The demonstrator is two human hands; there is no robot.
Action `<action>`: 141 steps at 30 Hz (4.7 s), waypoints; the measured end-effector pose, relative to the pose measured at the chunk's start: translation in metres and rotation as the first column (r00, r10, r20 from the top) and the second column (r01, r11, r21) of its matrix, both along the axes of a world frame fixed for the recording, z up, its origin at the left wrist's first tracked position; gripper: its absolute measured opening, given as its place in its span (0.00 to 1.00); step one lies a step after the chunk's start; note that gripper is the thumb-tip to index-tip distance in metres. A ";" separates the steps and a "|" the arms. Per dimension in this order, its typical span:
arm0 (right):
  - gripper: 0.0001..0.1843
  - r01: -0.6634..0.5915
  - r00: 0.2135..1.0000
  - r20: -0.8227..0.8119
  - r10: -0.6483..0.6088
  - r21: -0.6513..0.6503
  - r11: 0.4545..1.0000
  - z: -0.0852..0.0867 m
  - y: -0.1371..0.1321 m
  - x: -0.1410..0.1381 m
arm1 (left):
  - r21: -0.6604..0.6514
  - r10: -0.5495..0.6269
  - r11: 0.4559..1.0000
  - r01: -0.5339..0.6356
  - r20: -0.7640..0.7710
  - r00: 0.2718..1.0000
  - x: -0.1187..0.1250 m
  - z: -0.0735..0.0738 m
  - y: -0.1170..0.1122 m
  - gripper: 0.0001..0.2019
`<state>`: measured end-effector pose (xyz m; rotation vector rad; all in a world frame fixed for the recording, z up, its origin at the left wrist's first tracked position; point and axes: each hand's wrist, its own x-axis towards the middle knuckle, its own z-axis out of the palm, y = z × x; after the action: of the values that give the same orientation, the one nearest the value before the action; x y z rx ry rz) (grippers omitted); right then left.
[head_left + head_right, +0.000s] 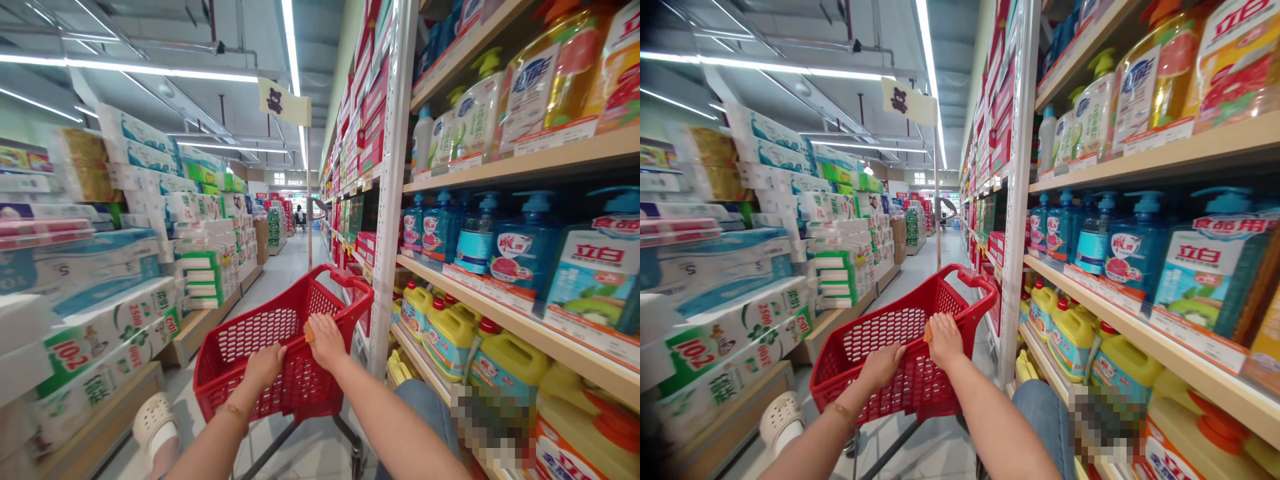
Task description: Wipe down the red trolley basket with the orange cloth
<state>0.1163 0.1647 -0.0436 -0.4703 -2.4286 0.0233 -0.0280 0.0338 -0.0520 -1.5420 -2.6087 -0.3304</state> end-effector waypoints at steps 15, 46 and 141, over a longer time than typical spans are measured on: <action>0.29 0.123 0.992 0.037 -0.120 -0.120 0.985 -0.007 0.004 -0.006 | -0.106 0.076 0.992 -0.070 0.049 0.996 0.018 -0.013 -0.036 0.19; 0.24 -0.025 0.997 0.067 0.034 -0.134 0.991 -0.040 -0.019 0.037 | 0.059 -0.271 0.956 0.287 -0.196 0.943 0.040 -0.045 -0.023 0.21; 0.31 0.311 0.941 0.007 -0.339 -0.412 0.856 -0.034 -0.017 -0.020 | 0.191 0.106 0.981 -0.030 -0.399 0.911 0.028 0.033 -0.017 0.21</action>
<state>0.0964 0.1474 -0.0779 -1.0498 -2.2447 0.4025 0.0001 0.0166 -0.0192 -1.2925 -2.2334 -0.2046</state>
